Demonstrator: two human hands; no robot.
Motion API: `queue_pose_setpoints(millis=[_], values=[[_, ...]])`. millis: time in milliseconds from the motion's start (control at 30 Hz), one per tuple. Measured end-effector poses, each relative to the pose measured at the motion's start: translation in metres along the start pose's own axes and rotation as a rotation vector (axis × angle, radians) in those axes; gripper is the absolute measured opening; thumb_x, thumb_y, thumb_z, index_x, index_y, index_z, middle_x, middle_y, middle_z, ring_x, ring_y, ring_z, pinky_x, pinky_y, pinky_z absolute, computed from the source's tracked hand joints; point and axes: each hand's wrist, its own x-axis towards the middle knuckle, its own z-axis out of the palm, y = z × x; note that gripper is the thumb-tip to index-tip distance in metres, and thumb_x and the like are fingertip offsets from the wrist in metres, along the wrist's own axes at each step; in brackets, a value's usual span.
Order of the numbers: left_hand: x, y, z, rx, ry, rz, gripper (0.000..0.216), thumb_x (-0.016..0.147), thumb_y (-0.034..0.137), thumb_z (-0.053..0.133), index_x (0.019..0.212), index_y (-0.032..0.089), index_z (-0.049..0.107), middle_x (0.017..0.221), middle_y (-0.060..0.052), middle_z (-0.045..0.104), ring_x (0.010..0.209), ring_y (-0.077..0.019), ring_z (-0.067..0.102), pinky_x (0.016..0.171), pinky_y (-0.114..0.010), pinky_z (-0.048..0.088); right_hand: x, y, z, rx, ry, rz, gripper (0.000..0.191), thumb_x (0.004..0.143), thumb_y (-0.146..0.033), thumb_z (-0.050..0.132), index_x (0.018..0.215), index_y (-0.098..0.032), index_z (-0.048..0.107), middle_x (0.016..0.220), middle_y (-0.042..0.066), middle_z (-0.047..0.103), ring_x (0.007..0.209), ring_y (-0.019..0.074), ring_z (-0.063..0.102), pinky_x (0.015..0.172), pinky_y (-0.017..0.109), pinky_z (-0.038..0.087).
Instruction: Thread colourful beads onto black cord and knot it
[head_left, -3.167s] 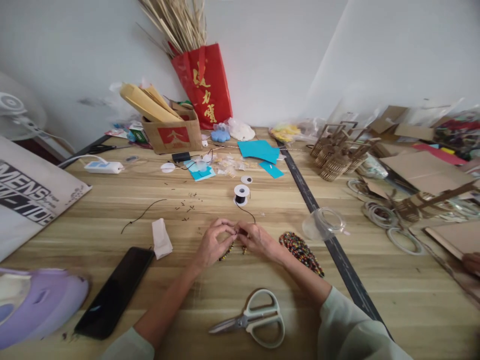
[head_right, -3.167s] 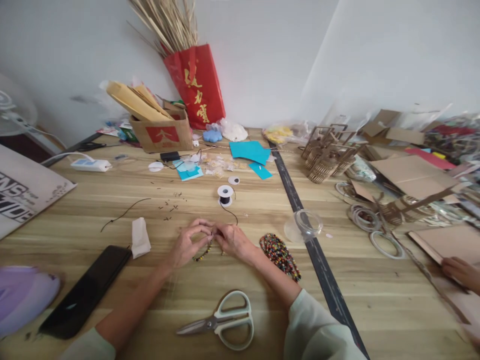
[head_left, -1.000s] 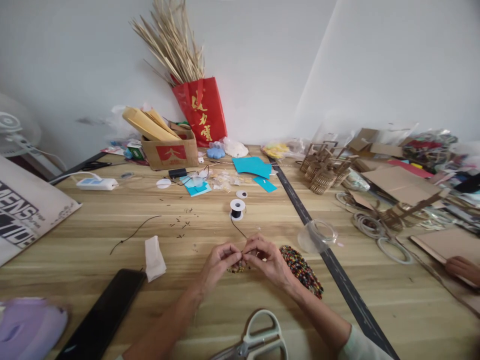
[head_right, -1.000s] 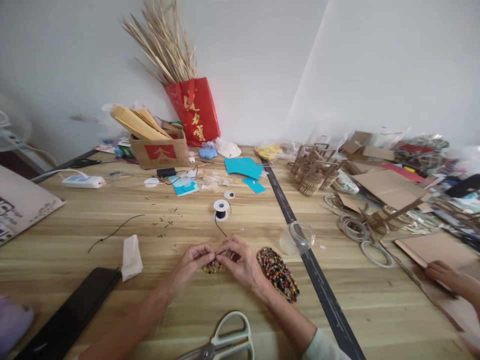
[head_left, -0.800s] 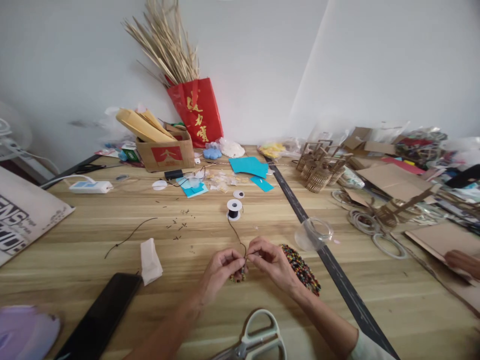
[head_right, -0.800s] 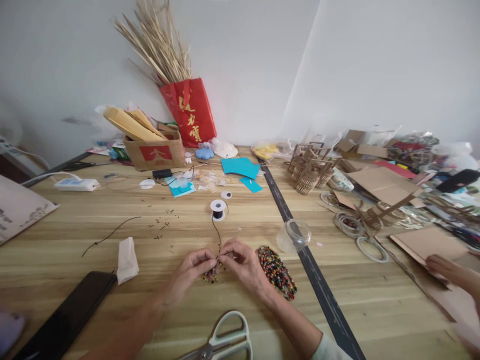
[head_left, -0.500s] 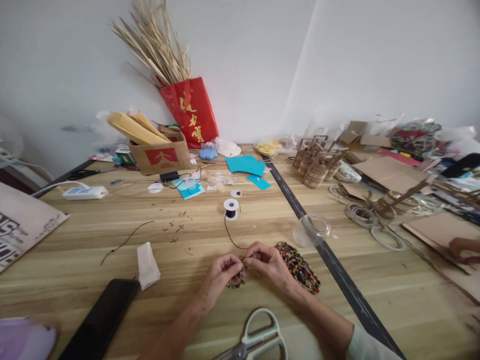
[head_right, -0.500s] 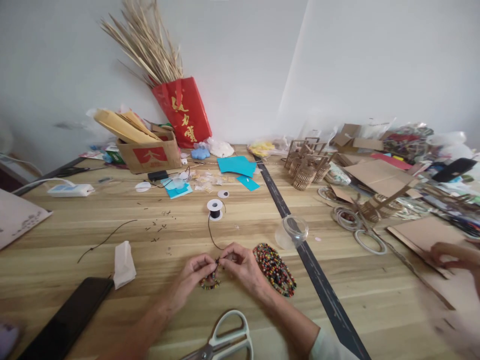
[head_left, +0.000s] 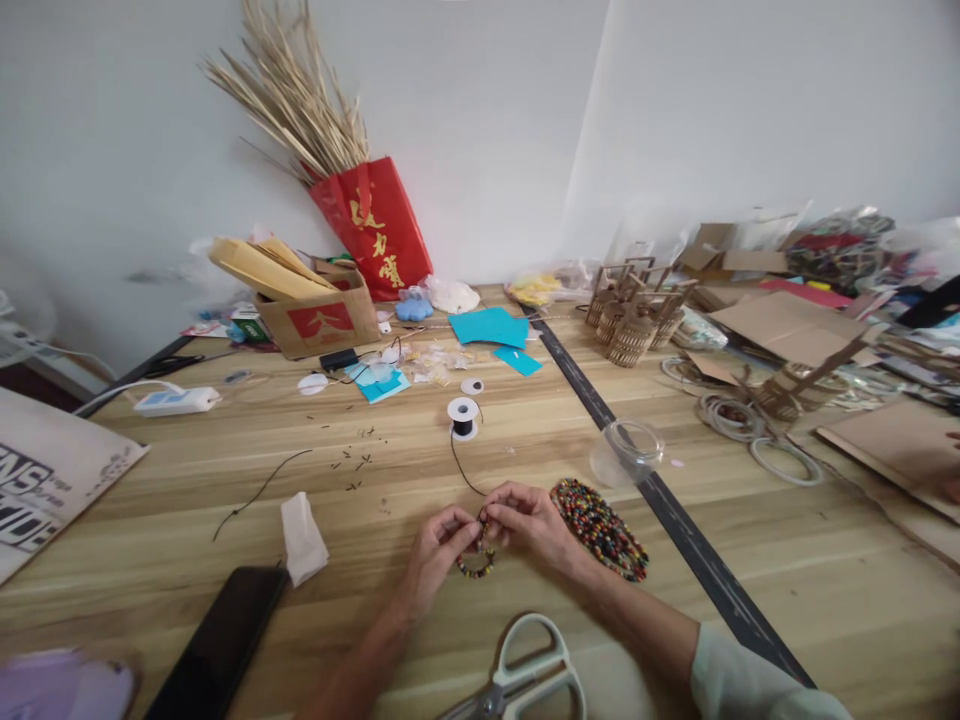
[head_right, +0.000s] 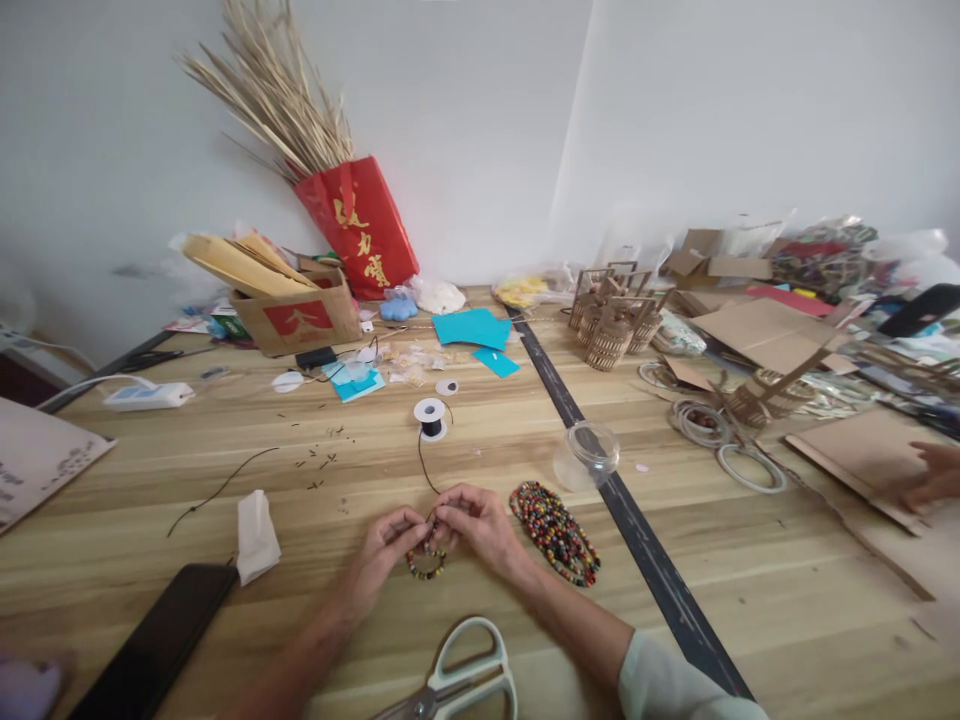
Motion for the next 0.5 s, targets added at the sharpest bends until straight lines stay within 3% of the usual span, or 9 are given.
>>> queue_pose_setpoints(millis=[233, 500], values=[[-0.001, 0.0, 0.001, 0.011, 0.036, 0.04, 0.034, 0.068, 0.047, 0.071, 0.065, 0.015, 0.06, 0.06, 0.0, 0.06, 0.059, -0.0129, 0.054, 0.058, -0.022, 0.041, -0.003, 0.006, -0.002, -0.055, 0.053, -0.053, 0.031, 0.071, -0.042, 0.075, 0.082, -0.015, 0.063, 0.057, -0.003, 0.059, 0.047, 0.0078, 0.052, 0.047, 0.019, 0.043], [-0.004, -0.002, 0.003, 0.141, 0.031, 0.137, 0.032, 0.073, 0.046, 0.066, 0.067, 0.015, 0.06, 0.061, -0.002, 0.061, 0.06, -0.0141, 0.055, 0.062, -0.025, 0.044, -0.015, 0.003, 0.002, -0.543, -0.011, -0.332, 0.02, 0.086, -0.033, 0.059, 0.094, -0.017, 0.068, 0.077, 0.004, 0.064, 0.07, 0.0145, 0.059, 0.063, 0.025, 0.046]])
